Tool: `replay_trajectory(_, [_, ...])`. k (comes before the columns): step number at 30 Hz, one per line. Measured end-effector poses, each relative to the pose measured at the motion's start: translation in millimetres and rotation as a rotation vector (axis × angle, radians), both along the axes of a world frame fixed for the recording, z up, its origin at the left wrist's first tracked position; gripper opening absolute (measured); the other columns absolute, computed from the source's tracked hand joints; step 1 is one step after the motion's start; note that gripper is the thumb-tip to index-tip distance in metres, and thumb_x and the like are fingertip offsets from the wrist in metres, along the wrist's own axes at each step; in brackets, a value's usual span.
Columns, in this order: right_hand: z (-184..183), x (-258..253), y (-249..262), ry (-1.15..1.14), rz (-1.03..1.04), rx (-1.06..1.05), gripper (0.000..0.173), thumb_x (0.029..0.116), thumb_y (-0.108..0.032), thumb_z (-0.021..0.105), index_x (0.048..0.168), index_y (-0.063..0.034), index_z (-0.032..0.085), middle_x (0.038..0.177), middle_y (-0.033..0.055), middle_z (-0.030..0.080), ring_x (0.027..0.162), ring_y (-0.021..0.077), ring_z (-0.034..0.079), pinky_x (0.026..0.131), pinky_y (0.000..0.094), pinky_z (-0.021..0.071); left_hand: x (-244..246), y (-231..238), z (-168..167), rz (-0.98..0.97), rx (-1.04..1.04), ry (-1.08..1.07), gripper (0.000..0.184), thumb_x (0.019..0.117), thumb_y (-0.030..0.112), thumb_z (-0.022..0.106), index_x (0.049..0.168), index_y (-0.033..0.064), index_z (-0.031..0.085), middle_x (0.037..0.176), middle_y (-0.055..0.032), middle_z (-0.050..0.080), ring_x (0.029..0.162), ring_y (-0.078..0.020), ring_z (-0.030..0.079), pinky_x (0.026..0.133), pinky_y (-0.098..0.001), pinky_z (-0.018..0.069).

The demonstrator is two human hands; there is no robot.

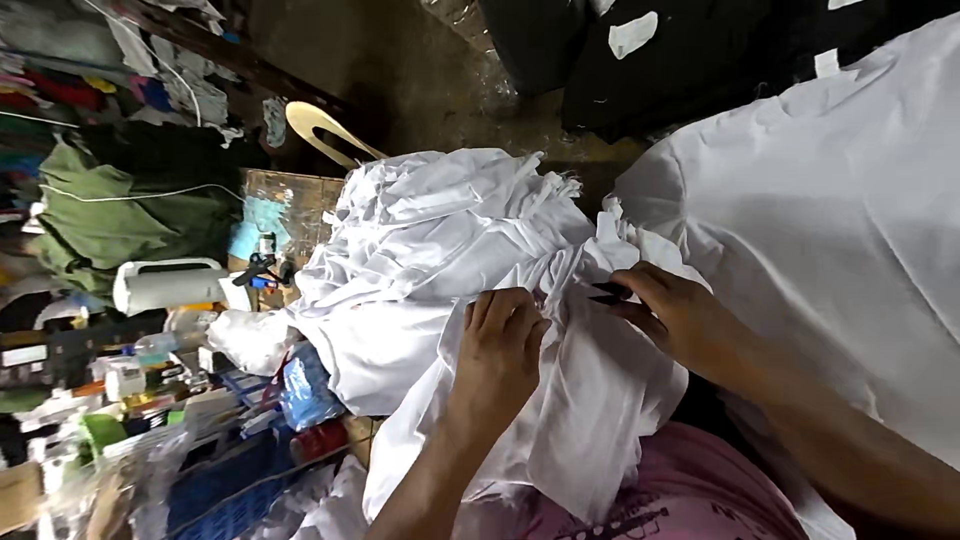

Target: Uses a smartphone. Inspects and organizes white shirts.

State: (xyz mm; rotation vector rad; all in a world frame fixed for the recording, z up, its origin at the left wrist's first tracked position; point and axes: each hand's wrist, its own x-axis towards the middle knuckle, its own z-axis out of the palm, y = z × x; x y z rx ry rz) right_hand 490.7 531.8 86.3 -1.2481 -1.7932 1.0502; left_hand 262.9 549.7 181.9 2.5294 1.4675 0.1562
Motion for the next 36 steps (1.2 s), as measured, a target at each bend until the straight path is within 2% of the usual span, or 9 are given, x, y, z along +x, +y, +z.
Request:
replay_trajectory(4, [3.1,-22.7,-8.0,-0.083,0.066,0.168,0.028,0.1015,-0.02,0.059,0.114,0.0018,0.069,0.101,0.0197,0.071,0.092,0.0344,0.072,0.081,0.0463,0.0604,2.1,-11.1,-0.9,0.025,0.042,-0.049,0.025,0.0998,0.022,0.058,0.089,0.0068,0.075,0.101,-0.0096,0.071,0.098,-0.0251,0.065,0.088,-0.04,0.0516])
replay_trajectory(8, [-0.6,-32.0,-2.3,-0.043,0.034,0.261,0.025,0.1021,-0.017,0.055,0.107,-0.0002,0.072,0.091,0.0154,0.071,0.082,0.03,0.072,0.074,0.0406,0.06,21.3,-30.5,-0.5,-0.023,0.036,-0.099,0.026,0.0979,0.026,0.06,0.087,0.0074,0.076,0.099,-0.0111,0.073,0.098,-0.0268,0.067,0.088,-0.0401,0.0523])
replay_trajectory(11, [-1.1,-12.4,5.4,0.02,-0.044,0.14,0.024,0.1004,-0.016,0.059,0.111,0.0009,0.072,0.092,0.0155,0.071,0.08,0.028,0.071,0.072,0.0423,0.0607,31.9,-57.5,1.4,-0.157,-0.121,0.073,0.052,0.0856,0.06,0.067,0.091,0.0087,0.074,0.108,-0.014,0.072,0.103,-0.0324,0.068,0.086,-0.049,0.0544])
replay_trajectory(14, [-1.5,10.3,11.9,0.026,-0.136,0.018,0.025,0.0985,-0.014,0.064,0.116,0.0043,0.068,0.093,0.016,0.067,0.073,0.0244,0.066,0.066,0.0408,0.0583,29.0,-74.5,-6.5,-0.184,-0.151,0.148,0.031,0.0839,0.039,0.074,0.084,0.0083,0.074,0.108,-0.0131,0.072,0.105,-0.0329,0.069,0.088,-0.0518,0.0541])
replay_trajectory(19, [-9.0,30.3,9.4,0.15,-0.157,-0.075,0.031,0.0983,-0.023,0.064,0.116,0.0025,0.067,0.094,0.0096,0.066,0.074,0.0096,0.063,0.068,0.0257,0.0568,-42.8,-45.3,31.4,0.206,-0.126,-0.263,0.022,0.0976,0.028,0.066,0.085,0.0101,0.067,0.104,-0.0018,0.068,0.11,-0.0073,0.062,0.098,-0.0238,0.05])
replay_trajectory(23, [-18.3,31.1,5.1,0.226,-0.17,-0.139,0.036,0.0974,-0.03,0.065,0.115,0.0016,0.066,0.092,0.0064,0.065,0.072,0.0033,0.06,0.065,0.0196,0.0534,-100.2,-33.6,47.6,0.526,0.09,0.083,0.029,0.0964,0.018,0.065,0.091,-0.0097,0.069,0.111,-0.029,0.067,0.111,-0.0461,0.061,0.097,-0.0612,0.0452])
replay_trajectory(28, [-16.9,21.5,8.0,0.235,-0.147,-0.197,0.035,0.0967,-0.024,0.068,0.118,0.0025,0.063,0.096,0.0103,0.066,0.077,0.0099,0.064,0.07,0.0276,0.0572,-30.2,-33.9,41.6,0.267,0.118,-0.094,0.022,0.0966,0.023,0.068,0.1,0.0035,0.076,0.11,-0.015,0.071,0.111,-0.0226,0.063,0.1,-0.0337,0.0495])
replay_trajectory(32, [-9.8,9.6,12.8,0.203,-0.114,-0.094,0.03,0.0949,-0.018,0.07,0.117,0.0028,0.065,0.101,0.0127,0.067,0.079,0.0145,0.065,0.072,0.032,0.0588,22.5,-6.7,-6.0,0.074,0.136,-0.016,0.023,0.0956,0.023,0.068,0.105,0.0044,0.078,0.107,-0.0146,0.07,0.098,-0.0295,0.066,0.086,-0.0419,0.0543])
replay_trajectory(36, [-6.9,1.2,8.7,0.042,-0.097,0.053,0.027,0.0941,-0.017,0.071,0.115,0.0008,0.07,0.098,0.0157,0.067,0.081,0.0258,0.069,0.072,0.0425,0.0603,26.2,7.3,-27.8,0.062,0.109,0.018,0.016,0.0948,0.012,0.064,0.092,0.0032,0.077,0.101,-0.0137,0.072,0.095,-0.0308,0.068,0.083,-0.0459,0.0556])
